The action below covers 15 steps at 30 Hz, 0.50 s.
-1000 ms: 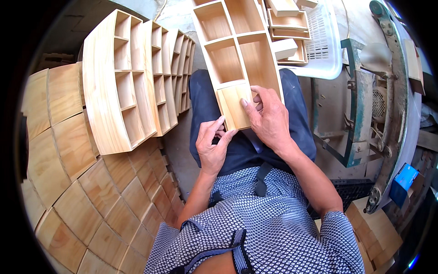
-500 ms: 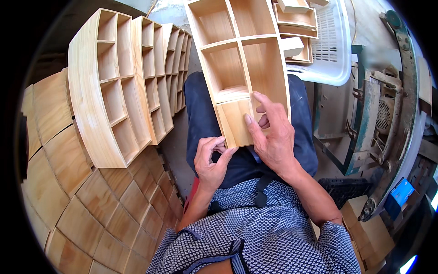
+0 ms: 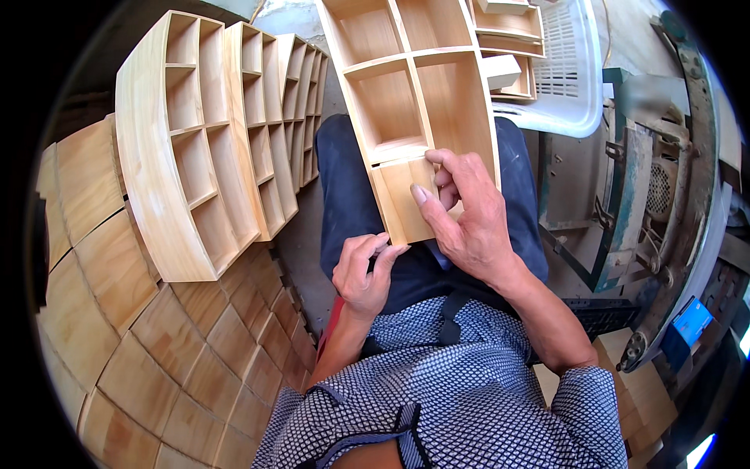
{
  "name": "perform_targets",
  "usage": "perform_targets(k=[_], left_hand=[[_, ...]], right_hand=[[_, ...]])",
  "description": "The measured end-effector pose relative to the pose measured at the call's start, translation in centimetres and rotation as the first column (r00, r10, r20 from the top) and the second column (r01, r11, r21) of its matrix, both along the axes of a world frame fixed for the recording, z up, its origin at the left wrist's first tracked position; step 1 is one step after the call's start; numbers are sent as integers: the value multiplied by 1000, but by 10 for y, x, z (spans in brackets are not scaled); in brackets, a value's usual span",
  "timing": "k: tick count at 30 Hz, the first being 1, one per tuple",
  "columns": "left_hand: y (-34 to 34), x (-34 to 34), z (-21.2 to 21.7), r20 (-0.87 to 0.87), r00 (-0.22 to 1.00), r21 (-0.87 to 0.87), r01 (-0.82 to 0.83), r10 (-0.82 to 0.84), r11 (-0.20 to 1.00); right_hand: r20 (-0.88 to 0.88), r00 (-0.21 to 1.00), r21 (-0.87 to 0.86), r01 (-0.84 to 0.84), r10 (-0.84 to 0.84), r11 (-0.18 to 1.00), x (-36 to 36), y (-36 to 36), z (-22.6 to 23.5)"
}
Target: The person picks up small wooden drawers from a plastic crate and inserts them into the empty compartments of a larger wooden shelf unit. Once the unit is filled, they stand up and stack it onto a pile of completed shelves.
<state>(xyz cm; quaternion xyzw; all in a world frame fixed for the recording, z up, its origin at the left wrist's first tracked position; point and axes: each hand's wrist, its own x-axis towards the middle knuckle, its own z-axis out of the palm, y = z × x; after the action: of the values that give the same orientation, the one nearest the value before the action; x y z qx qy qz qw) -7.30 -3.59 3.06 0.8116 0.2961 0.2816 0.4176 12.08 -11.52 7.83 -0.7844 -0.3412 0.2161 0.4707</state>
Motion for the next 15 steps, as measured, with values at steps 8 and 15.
perform_targets(k=[8, 15], left_hand=[[-1, 2, 6, -38, 999, -297, -47, 38, 954], [-10, 2, 8, -56, 997, -161, -58, 50, 985]], right_hand=[[87, 993, -68, 87, -81, 994, -13, 2, -6], [106, 991, -71, 93, -85, 993, -13, 4, -5]])
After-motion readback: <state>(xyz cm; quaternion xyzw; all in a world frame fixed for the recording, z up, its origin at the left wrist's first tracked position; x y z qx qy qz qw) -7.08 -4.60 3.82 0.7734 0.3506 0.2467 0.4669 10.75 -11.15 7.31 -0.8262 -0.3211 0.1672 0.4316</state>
